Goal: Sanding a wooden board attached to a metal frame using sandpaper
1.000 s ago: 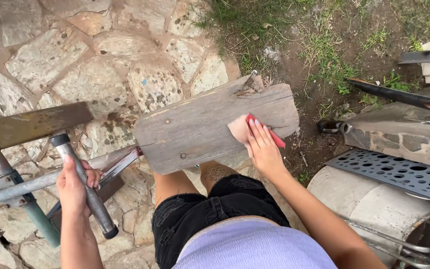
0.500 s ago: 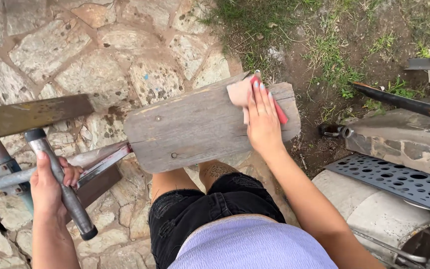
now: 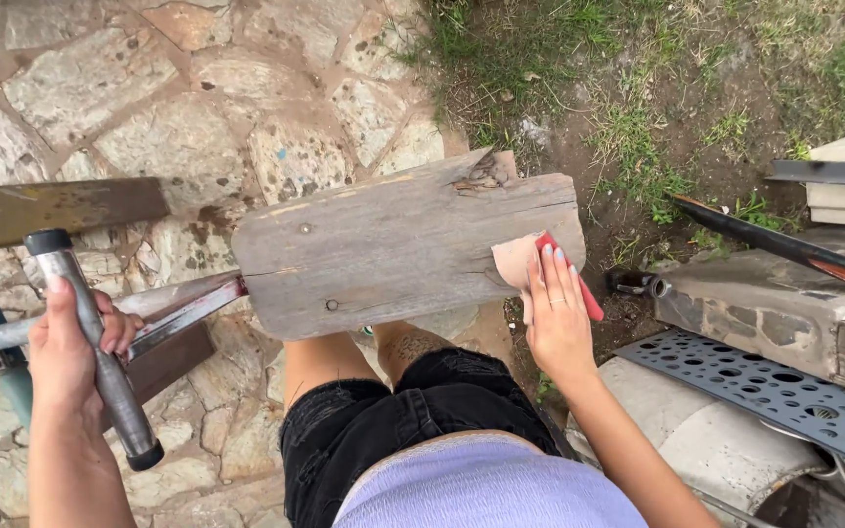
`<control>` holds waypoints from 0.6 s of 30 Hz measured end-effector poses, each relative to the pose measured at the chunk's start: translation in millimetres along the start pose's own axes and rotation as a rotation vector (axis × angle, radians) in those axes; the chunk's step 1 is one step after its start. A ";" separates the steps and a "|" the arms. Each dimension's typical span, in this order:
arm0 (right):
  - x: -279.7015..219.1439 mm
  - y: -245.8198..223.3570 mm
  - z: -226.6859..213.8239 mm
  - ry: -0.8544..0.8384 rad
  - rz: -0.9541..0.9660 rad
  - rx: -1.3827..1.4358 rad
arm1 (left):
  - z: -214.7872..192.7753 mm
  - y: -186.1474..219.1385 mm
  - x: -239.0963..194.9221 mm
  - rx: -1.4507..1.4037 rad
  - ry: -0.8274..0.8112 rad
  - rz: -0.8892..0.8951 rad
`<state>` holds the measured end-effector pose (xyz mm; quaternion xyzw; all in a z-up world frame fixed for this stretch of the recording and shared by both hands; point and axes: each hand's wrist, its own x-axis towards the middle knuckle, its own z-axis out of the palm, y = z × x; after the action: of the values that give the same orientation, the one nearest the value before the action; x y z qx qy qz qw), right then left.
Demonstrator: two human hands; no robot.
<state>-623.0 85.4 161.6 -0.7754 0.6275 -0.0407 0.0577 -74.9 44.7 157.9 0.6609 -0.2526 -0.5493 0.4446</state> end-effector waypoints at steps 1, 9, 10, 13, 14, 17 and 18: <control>11.1 -2.2 -1.5 -0.018 0.041 0.033 | -1.1 1.5 0.4 0.021 -0.003 -0.001; -26.5 18.2 10.1 -0.030 0.090 0.061 | 2.5 -10.5 1.0 0.024 -0.024 0.019; -34.2 24.5 16.1 -0.008 0.076 0.045 | 5.9 -11.5 1.0 0.017 -0.013 0.009; 27.2 22.3 11.8 -0.012 0.105 0.076 | 2.9 -9.5 6.1 0.033 0.001 -0.015; 64.6 23.1 5.1 -0.033 0.132 0.110 | 3.3 -12.0 7.0 0.037 0.011 -0.023; 35.6 23.6 1.4 -0.004 0.040 0.108 | 8.3 -13.1 6.9 -0.002 0.018 -0.012; 17.9 22.9 5.0 0.014 0.035 0.104 | 7.1 -9.7 17.0 -0.008 0.016 0.006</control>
<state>-640.7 63.3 153.3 -0.7599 0.6385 -0.0778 0.0941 -78.6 33.1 141.0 0.6627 -0.2489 -0.5437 0.4509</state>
